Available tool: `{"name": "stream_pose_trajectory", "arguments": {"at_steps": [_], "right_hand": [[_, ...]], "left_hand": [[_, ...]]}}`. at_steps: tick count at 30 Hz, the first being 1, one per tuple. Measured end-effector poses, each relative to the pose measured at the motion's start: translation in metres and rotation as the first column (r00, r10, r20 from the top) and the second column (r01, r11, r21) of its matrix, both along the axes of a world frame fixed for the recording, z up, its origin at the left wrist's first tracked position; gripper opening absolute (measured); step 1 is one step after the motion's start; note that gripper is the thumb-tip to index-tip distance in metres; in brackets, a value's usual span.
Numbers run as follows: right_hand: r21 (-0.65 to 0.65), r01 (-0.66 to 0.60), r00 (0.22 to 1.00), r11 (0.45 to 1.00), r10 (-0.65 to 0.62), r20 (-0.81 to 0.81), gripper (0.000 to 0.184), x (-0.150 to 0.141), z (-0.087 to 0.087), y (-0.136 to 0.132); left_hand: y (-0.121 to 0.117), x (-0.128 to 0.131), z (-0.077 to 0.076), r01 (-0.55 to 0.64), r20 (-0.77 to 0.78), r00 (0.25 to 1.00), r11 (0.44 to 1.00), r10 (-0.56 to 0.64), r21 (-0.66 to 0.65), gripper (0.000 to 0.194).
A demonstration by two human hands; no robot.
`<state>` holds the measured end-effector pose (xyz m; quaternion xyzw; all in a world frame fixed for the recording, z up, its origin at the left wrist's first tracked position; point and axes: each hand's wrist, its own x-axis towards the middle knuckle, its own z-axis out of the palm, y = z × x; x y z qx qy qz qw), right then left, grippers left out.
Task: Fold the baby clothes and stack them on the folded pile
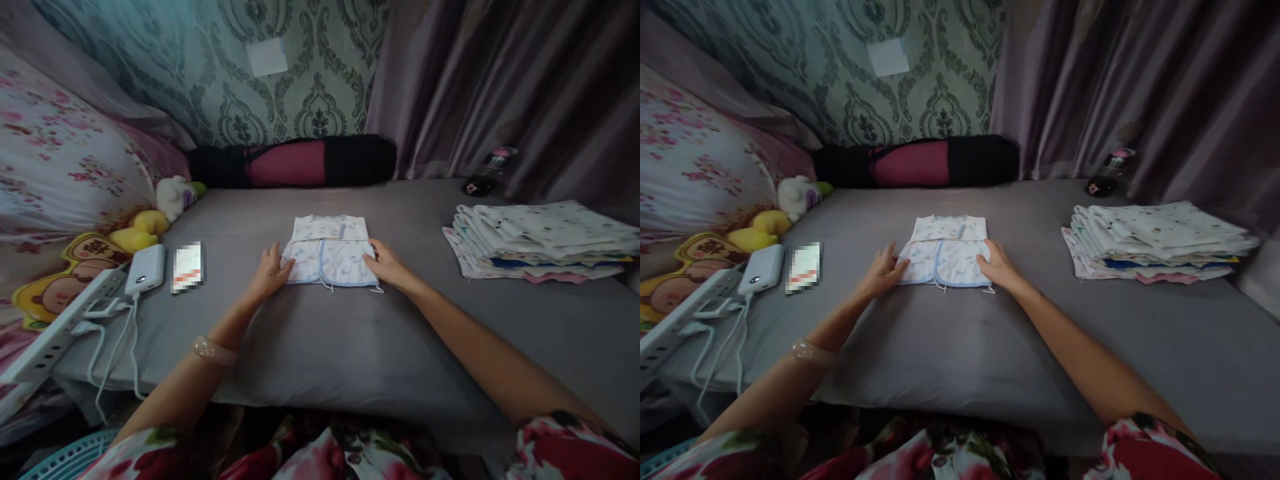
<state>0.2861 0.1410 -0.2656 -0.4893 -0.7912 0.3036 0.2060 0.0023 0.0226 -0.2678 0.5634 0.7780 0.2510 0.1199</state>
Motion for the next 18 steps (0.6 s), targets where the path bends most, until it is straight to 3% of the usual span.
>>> {"name": "stream_pose_trajectory", "arguments": {"at_steps": [3,5,7,9,11,13,15,18], "right_hand": [[-0.228,0.113,0.977,0.967,-0.149,-0.149,0.049,0.007,0.007,-0.008],[-0.356,0.118,0.962,0.927,-0.195,-0.189,0.047,0.012,0.011,-0.017],[-0.450,0.058,0.965,0.891,-0.166,-0.205,0.047,0.018,0.014,-0.026],[-0.460,-0.076,0.978,0.885,-0.023,-0.205,0.046,0.027,0.016,-0.034],[-0.379,-0.220,0.973,0.899,0.175,-0.149,0.046,0.035,0.016,-0.039],[-0.224,-0.317,0.948,0.921,0.316,-0.042,0.052,0.042,0.013,-0.041],[-0.022,-0.356,0.932,0.934,0.357,0.061,0.054,0.044,0.009,-0.041],[0.236,-0.373,0.925,0.897,0.339,0.172,0.042,0.039,0.005,-0.042]], "left_hand": [[-0.008,-0.002,0.008,-0.087,0.239,0.965,0.993,0.104,-0.083,0.068],[-0.015,0.000,0.016,-0.087,0.421,0.896,0.986,0.141,-0.144,0.069],[-0.023,0.003,0.023,-0.013,0.561,0.821,0.986,0.107,-0.169,0.073],[-0.031,0.005,0.029,0.133,0.618,0.786,0.979,-0.011,-0.152,0.072],[-0.038,0.004,0.032,0.275,0.586,0.796,0.953,-0.149,-0.131,0.062],[-0.043,0.000,0.029,0.338,0.476,0.844,0.935,-0.249,-0.109,0.055],[-0.043,-0.003,0.022,0.344,0.306,0.900,0.937,-0.309,-0.064,0.056],[-0.037,-0.008,0.009,0.357,0.040,0.933,0.934,-0.358,0.024,0.049]]}}
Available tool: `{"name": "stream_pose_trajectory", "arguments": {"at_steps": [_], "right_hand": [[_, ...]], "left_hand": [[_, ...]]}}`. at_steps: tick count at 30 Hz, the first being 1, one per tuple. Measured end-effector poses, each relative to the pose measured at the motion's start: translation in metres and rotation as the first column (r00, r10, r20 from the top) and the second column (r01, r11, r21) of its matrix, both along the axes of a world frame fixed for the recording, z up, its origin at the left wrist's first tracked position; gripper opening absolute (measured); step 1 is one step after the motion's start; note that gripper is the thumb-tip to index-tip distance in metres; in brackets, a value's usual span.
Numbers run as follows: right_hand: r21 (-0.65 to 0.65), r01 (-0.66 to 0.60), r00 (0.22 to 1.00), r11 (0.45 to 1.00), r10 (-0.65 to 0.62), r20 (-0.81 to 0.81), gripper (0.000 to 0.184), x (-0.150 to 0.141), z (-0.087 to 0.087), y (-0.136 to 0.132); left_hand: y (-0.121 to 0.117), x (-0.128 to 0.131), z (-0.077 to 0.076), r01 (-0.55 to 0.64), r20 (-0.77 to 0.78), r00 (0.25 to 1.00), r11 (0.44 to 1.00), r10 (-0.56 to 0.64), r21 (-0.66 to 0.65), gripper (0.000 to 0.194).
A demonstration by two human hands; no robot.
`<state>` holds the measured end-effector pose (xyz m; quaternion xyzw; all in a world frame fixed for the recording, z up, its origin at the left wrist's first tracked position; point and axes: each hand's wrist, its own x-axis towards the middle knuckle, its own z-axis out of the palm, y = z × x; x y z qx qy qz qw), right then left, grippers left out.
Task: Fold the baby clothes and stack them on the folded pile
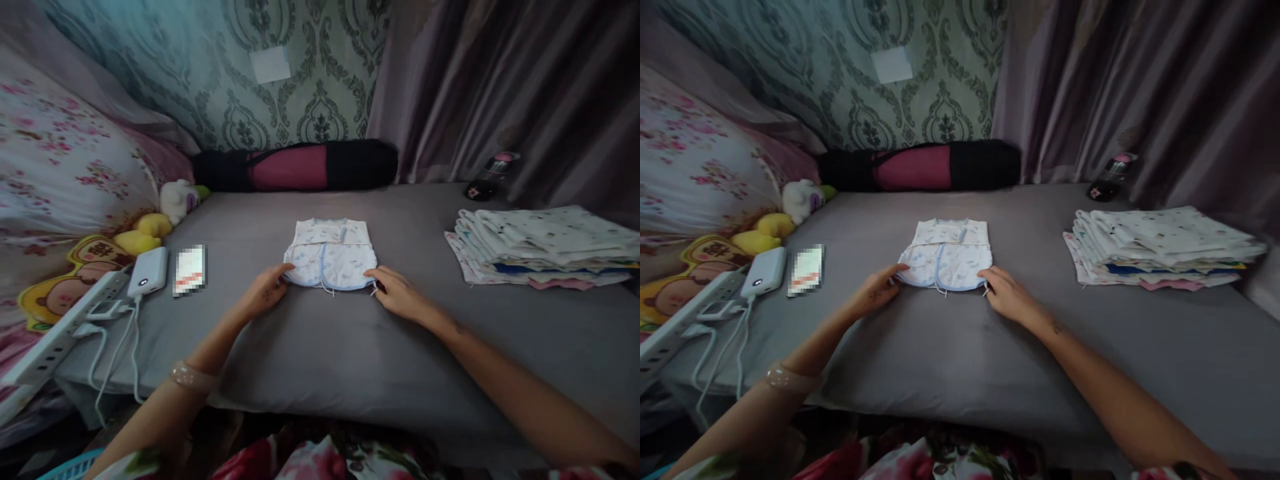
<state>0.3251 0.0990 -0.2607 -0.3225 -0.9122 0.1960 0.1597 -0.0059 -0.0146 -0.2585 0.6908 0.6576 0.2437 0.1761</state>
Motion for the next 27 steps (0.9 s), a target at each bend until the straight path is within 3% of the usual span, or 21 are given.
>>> {"name": "stream_pose_trajectory", "arguments": {"at_steps": [4,6,8,11,15,21,27], "right_hand": [[0.280,0.060,0.996,0.958,-0.074,0.039,0.024,-0.011,0.004,-0.002],[0.395,0.014,0.997,0.919,-0.041,0.062,0.034,-0.015,0.006,-0.001],[0.441,-0.108,0.992,0.891,0.069,0.103,0.049,-0.016,0.004,0.004],[0.369,-0.260,0.964,0.892,0.218,0.151,0.061,-0.014,-0.005,0.013],[0.201,-0.272,0.962,0.941,0.258,0.094,0.066,-0.007,-0.011,0.022],[0.086,-0.258,0.966,0.962,0.254,0.057,0.075,0.004,0.011,0.009],[0.020,-0.283,0.957,0.959,0.281,0.078,0.079,0.022,0.024,-0.020]], "left_hand": [[0.010,-0.005,-0.009,0.034,-0.257,0.966,0.980,0.018,0.198,0.037],[0.014,-0.007,-0.008,0.090,-0.351,0.936,0.964,0.004,0.250,0.039],[0.017,-0.010,-0.007,0.209,-0.394,0.913,0.951,-0.106,0.228,0.041],[0.019,-0.012,-0.003,0.362,-0.366,0.884,0.922,-0.292,0.137,0.041],[0.018,-0.013,0.007,0.377,-0.282,0.894,0.924,-0.348,0.056,0.045],[0.007,-0.006,0.028,0.369,-0.210,0.907,0.929,-0.364,-0.017,0.045],[-0.022,0.006,0.036,0.406,-0.085,0.910,0.914,-0.406,-0.024,0.041]]}}
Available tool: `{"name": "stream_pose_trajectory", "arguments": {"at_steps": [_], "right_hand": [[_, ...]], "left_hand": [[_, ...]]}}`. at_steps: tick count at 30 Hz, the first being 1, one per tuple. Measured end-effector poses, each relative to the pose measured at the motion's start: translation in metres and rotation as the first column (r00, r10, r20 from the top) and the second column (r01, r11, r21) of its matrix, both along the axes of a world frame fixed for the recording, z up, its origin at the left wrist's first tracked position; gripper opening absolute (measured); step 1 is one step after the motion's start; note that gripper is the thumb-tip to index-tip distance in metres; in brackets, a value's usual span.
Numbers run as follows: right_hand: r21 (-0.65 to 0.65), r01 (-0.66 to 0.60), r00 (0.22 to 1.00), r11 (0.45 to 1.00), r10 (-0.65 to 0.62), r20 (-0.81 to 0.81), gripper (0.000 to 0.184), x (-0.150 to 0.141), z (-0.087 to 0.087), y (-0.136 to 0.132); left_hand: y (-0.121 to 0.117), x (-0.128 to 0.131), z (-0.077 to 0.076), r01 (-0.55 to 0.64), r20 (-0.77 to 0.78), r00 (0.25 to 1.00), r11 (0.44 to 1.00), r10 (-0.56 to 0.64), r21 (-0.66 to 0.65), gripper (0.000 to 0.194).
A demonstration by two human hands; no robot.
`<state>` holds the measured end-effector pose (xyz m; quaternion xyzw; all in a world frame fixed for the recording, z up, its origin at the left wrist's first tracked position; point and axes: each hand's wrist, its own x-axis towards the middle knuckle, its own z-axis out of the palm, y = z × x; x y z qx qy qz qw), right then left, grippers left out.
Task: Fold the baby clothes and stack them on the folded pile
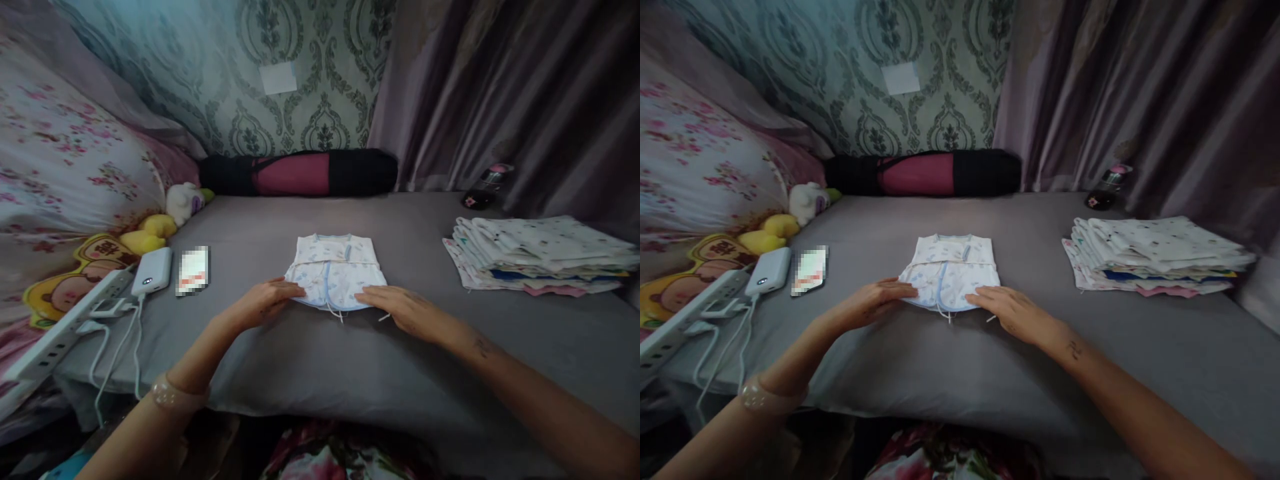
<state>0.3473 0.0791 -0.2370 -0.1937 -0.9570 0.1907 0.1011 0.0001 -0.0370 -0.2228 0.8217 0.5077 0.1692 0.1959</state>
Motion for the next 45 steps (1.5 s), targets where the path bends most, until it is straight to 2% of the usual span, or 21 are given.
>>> {"name": "stream_pose_trajectory", "arguments": {"at_steps": [3,6,9,12,17,26,31,36,41,45], "right_hand": [[-0.032,-0.007,1.000,0.999,0.007,-0.001,0.081,-0.001,0.000,-0.001],[-0.039,0.021,0.999,0.999,-0.023,-0.047,0.078,-0.012,0.001,0.006],[0.002,0.129,0.983,0.992,-0.127,-0.129,0.073,-0.027,0.002,0.017],[0.064,0.230,0.962,0.971,-0.218,-0.164,0.073,-0.040,0.000,0.028],[0.188,0.352,0.933,0.917,-0.327,-0.148,0.067,-0.054,-0.011,0.052],[0.298,0.381,0.916,0.875,-0.401,0.007,0.055,-0.075,-0.008,0.085],[0.275,0.369,0.918,0.888,-0.394,0.042,0.055,-0.080,-0.009,0.102],[0.159,0.441,0.893,0.883,-0.450,0.018,0.056,-0.082,-0.019,0.119],[0.079,0.578,0.816,0.812,-0.574,-0.066,0.049,-0.084,-0.039,0.138],[0.016,0.720,0.693,0.693,-0.718,-0.072,0.037,-0.088,-0.046,0.146]], "left_hand": [[-0.004,0.005,-0.003,-0.077,0.027,0.997,0.997,0.077,-0.015,0.038],[0.006,0.009,-0.010,-0.232,0.044,0.972,0.973,0.232,-0.003,0.036],[0.024,0.014,-0.017,-0.365,0.055,0.931,0.927,0.361,0.088,0.036],[0.042,0.018,-0.021,-0.448,0.047,0.893,0.870,0.448,0.204,0.036],[0.070,0.021,-0.023,-0.497,-0.016,0.850,0.811,0.527,0.308,0.038],[0.115,0.017,-0.029,-0.555,-0.095,0.797,0.785,0.596,0.274,0.038],[0.132,0.011,-0.039,-0.581,-0.123,0.773,0.772,0.623,0.256,0.037],[0.144,0.005,-0.047,-0.609,-0.097,0.760,0.757,0.642,0.238,0.032],[0.156,-0.002,-0.055,-0.690,-0.039,0.706,0.699,0.707,0.188,0.024],[0.164,-0.007,-0.060,-0.764,-0.021,0.636,0.633,0.771,0.123,0.025]]}}
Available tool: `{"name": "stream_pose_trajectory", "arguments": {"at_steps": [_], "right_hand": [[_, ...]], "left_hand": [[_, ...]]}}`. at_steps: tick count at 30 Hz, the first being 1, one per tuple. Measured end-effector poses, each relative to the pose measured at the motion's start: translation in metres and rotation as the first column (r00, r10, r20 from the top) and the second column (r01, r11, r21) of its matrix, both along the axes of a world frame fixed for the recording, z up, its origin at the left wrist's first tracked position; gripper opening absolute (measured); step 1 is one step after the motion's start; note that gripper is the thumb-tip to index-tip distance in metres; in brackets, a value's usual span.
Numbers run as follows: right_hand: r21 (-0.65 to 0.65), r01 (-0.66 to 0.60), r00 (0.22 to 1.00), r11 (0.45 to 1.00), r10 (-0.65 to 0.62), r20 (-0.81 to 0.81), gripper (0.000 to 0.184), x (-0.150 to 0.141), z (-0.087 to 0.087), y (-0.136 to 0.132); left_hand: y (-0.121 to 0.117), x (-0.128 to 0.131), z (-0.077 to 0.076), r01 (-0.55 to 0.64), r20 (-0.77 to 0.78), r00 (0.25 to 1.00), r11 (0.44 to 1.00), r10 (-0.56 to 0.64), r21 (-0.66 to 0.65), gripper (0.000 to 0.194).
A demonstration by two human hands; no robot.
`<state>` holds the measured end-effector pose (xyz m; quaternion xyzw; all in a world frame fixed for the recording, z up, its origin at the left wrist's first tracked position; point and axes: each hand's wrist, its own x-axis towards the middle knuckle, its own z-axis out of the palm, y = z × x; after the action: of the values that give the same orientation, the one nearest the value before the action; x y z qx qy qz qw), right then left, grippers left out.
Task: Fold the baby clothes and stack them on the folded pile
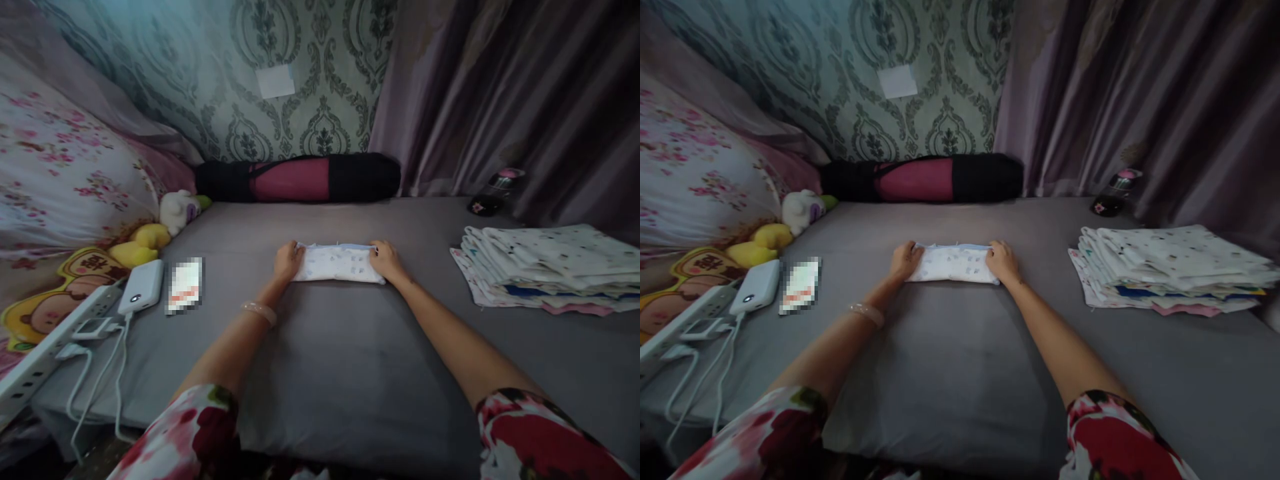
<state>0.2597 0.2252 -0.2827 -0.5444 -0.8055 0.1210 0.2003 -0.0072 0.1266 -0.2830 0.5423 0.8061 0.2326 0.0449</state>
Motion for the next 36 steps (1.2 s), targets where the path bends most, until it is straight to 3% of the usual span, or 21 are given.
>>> {"name": "stream_pose_trajectory", "arguments": {"at_steps": [7,13,18,21,25,28,32,36], "right_hand": [[-0.058,0.130,0.991,0.990,-0.132,-0.020,0.035,-0.003,0.002,0.001],[-0.036,0.149,0.989,0.988,-0.150,-0.016,0.033,-0.006,0.002,-0.001],[-0.179,0.140,0.984,0.974,-0.157,-0.079,0.028,0.004,0.012,0.007],[-0.341,0.168,0.956,0.925,-0.238,-0.174,0.027,0.020,0.022,-0.005],[-0.589,0.069,0.948,0.805,-0.237,-0.213,0.031,0.043,0.036,-0.041],[-0.697,-0.030,0.944,0.717,-0.209,-0.257,0.030,0.052,0.040,-0.061],[-0.721,-0.053,0.918,0.690,-0.250,-0.306,0.022,0.053,0.035,-0.067],[-0.723,-0.058,0.914,0.689,-0.255,-0.316,0.025,0.051,0.032,-0.066]], "left_hand": [[0.005,0.000,-0.003,-0.097,0.020,0.995,0.995,0.097,-0.020,0.033],[0.007,0.001,0.001,-0.101,0.042,0.994,0.994,0.103,-0.043,0.033],[0.004,-0.010,0.006,-0.125,0.310,0.942,0.992,0.126,-0.024,0.033],[-0.017,-0.016,0.012,-0.155,0.434,0.889,0.988,0.147,-0.015,0.037],[-0.060,-0.017,0.026,0.023,0.461,0.887,0.995,0.025,-0.098,0.041],[-0.083,-0.016,0.035,0.098,0.510,0.860,0.978,0.010,-0.185,0.044],[-0.088,-0.015,0.036,0.120,0.558,0.829,0.970,0.021,-0.214,0.038],[-0.084,-0.013,0.032,0.100,0.566,0.824,0.976,0.027,-0.192,0.034]]}}
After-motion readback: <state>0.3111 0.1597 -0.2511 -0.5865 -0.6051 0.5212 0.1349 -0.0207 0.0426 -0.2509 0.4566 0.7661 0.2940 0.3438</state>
